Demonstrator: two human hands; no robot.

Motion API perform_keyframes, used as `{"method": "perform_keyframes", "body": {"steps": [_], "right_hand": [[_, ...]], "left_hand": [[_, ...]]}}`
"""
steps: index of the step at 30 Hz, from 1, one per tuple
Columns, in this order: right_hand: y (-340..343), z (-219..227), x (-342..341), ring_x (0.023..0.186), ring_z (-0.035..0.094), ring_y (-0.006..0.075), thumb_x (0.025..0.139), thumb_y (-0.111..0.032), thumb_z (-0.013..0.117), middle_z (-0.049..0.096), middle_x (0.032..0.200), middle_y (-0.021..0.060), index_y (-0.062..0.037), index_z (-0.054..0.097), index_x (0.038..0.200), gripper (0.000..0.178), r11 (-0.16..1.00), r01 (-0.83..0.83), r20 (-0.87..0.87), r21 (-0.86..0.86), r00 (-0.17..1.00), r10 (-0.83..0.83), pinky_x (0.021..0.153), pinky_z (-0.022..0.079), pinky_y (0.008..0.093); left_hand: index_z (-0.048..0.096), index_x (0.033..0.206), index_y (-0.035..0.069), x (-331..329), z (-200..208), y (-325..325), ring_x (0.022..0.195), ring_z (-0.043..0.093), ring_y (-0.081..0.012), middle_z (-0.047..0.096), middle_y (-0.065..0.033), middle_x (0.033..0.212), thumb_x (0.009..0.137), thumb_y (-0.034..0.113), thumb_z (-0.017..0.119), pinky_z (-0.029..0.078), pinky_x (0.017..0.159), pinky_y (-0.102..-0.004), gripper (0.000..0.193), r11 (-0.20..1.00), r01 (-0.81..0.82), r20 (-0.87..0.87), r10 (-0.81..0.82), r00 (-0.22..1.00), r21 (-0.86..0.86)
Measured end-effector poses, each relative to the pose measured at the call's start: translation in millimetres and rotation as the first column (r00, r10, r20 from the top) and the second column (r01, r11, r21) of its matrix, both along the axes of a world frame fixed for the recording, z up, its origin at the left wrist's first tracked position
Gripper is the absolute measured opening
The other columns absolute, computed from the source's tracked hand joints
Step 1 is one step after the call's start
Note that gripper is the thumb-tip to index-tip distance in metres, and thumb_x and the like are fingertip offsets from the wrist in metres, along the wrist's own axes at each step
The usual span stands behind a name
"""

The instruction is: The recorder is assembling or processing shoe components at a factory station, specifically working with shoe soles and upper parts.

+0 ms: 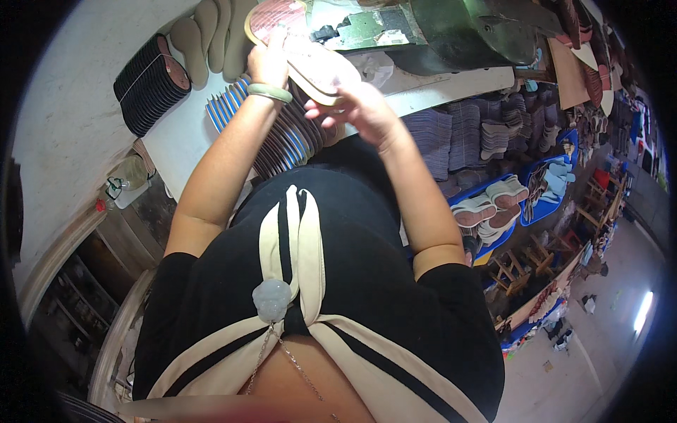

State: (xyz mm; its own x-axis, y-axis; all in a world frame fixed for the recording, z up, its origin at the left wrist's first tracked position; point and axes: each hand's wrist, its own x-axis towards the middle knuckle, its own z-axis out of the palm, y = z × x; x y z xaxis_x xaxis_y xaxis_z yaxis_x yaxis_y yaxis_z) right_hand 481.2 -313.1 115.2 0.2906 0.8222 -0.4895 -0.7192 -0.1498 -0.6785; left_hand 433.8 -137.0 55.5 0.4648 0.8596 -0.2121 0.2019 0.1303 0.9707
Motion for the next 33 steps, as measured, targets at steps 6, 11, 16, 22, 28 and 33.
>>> {"method": "perform_keyframes", "body": {"steps": [6, 11, 16, 22, 28, 33], "right_hand": [[30.9, -32.8, -18.8, 0.056, 0.054, 0.0111, 0.093, -0.024, 0.048, 0.061, 0.071, 0.0062, 0.0031, 0.061, 0.093, 0.03, 0.974, 0.212, 0.01, -0.08, 0.977, -0.212, 0.052, 0.045, 0.0219], [59.3, -32.5, -18.7, 0.053, 0.052, 0.0084, 0.093, -0.023, 0.049, 0.061, 0.072, 0.0057, 0.0019, 0.06, 0.09, 0.027, 0.981, 0.189, 0.063, -0.048, 0.98, -0.186, 0.047, 0.04, 0.0189], [66.0, -39.9, -9.2, 0.049, 0.049, 0.0077, 0.093, -0.021, 0.05, 0.06, 0.068, 0.0053, 0.0028, 0.059, 0.09, 0.025, 0.974, 0.221, 0.054, -0.046, 0.974, -0.218, 0.041, 0.036, 0.0185], [58.1, -35.5, 4.6, 0.046, 0.048, 0.0066, 0.091, -0.026, 0.055, 0.06, 0.062, 0.0045, -0.0001, 0.06, 0.087, 0.026, 0.989, 0.095, 0.228, -0.116, 0.972, -0.066, 0.04, 0.031, 0.0176], [50.7, -31.9, 19.6, 0.046, 0.053, 0.0071, 0.09, -0.024, 0.053, 0.065, 0.065, 0.007, -0.0019, 0.062, 0.088, 0.024, 0.986, 0.054, 0.404, -0.157, 0.915, 0.015, 0.04, 0.032, 0.0179], [52.6, -36.0, 17.4, 0.046, 0.054, 0.0074, 0.09, -0.024, 0.054, 0.065, 0.062, 0.0075, -0.0011, 0.062, 0.086, 0.025, 0.984, 0.133, 0.485, -0.118, 0.873, -0.059, 0.04, 0.035, 0.0183]], "left_hand": [[0.055, 0.122, 0.008, 7.5, 76.0, 35.3, 0.109, 0.051, -0.0309, 0.049, -0.0167, 0.127, 0.077, 0.029, 0.067, 0.041, 0.093, -0.0378, 0.051, 0.711, 0.414, -0.289, -0.299, 0.91, 0.568], [0.064, 0.11, 0.011, 31.0, 71.3, 83.2, 0.101, 0.053, -0.0295, 0.063, -0.0122, 0.107, 0.082, 0.042, 0.055, 0.037, 0.088, -0.0415, 0.042, -0.095, 0.713, -0.529, -0.74, 0.416, 0.694], [0.062, 0.114, 0.014, 39.1, 108.1, 85.1, 0.106, 0.054, -0.0294, 0.062, -0.0103, 0.113, 0.084, 0.04, 0.054, 0.039, 0.094, -0.0399, 0.04, -0.276, 0.936, -0.81, -0.586, 0.016, 0.218], [0.058, 0.113, 0.008, 20.8, 60.5, 88.3, 0.094, 0.06, -0.0309, 0.064, -0.0165, 0.102, 0.088, 0.033, 0.055, 0.044, 0.085, -0.0401, 0.035, -0.002, 0.988, -0.696, -0.71, 0.109, 0.157], [0.052, 0.125, 0.018, 0.5, 54.8, 64.8, 0.098, 0.059, -0.032, 0.063, -0.0153, 0.108, 0.091, 0.036, 0.05, 0.045, 0.087, -0.0371, 0.039, 0.122, 0.957, -0.753, -0.594, 0.283, 0.263], [0.051, 0.126, 0.017, -9.3, 48.7, 55.0, 0.094, 0.061, -0.0302, 0.063, -0.0152, 0.106, 0.092, 0.04, 0.047, 0.046, 0.085, -0.0362, 0.041, 0.249, 0.906, -0.635, -0.649, 0.419, 0.343]]}}
